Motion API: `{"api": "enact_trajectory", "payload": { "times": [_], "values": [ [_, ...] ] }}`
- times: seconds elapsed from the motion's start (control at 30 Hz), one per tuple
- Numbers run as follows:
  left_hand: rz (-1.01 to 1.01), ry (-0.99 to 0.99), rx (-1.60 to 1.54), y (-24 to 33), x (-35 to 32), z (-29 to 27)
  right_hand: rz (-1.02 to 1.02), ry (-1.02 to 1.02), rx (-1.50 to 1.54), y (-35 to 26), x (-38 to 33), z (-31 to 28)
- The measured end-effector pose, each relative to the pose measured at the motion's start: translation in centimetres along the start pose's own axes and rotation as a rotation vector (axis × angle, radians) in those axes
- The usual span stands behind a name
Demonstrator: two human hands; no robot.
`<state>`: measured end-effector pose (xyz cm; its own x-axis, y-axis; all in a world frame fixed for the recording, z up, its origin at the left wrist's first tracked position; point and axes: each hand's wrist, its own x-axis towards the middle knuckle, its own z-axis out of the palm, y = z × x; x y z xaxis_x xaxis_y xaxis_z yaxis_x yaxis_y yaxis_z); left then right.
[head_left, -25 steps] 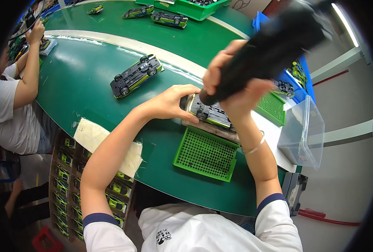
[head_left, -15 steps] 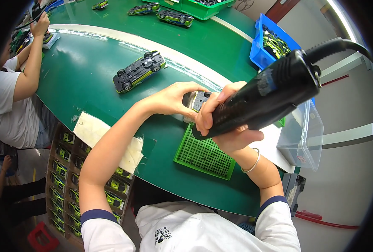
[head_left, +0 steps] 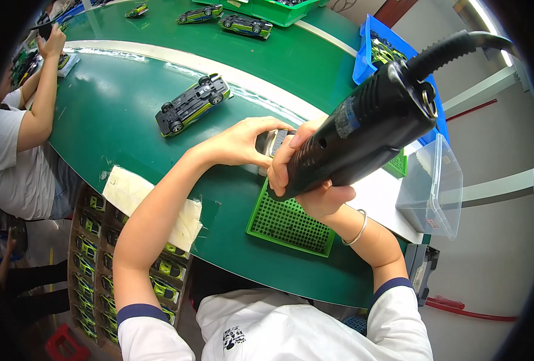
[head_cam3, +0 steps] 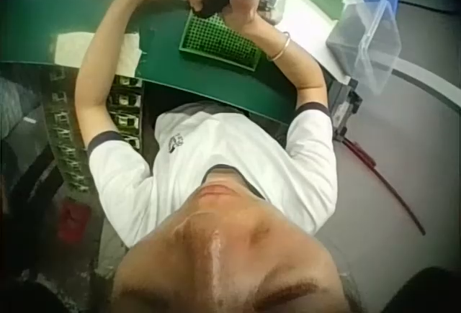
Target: The person assembles toy cars on a production line, fitting components together, driving screws into the undersides using an electric screwdriver, and placing finished cars into a compartmentalized tray.
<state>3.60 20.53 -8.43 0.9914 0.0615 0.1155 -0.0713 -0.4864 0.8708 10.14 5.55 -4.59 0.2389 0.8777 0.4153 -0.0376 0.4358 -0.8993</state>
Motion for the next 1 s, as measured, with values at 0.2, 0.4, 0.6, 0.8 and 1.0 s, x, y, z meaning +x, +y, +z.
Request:
{"api": "enact_trajectory", "payload": {
  "times": [0.2,0.4,0.6,0.8,1.0],
  "values": [
    [0.125,0.03,0.017,-0.1,-0.1,0.1,-0.209,0.011,-0.04,-3.1,0.7,-0.6],
    [0.091,-0.011,0.032,0.5,0.4,0.3,-0.449,0.166,-0.048,-7.9,-0.1,-6.1],
    [0.058,0.025,0.055,-0.2,0.4,0.5,-0.301,0.336,-0.256,-6.6,-1.3,-8.4],
    [0.055,0.024,0.019,0.1,0.5,0.7,-0.183,0.31,-0.263,-5.1,-1.2,-8.6],
    [0.049,0.042,0.034,0.2,0.5,0.7,-0.161,0.303,-0.225,-4.7,-1.3,-8.8]
  ]
}}
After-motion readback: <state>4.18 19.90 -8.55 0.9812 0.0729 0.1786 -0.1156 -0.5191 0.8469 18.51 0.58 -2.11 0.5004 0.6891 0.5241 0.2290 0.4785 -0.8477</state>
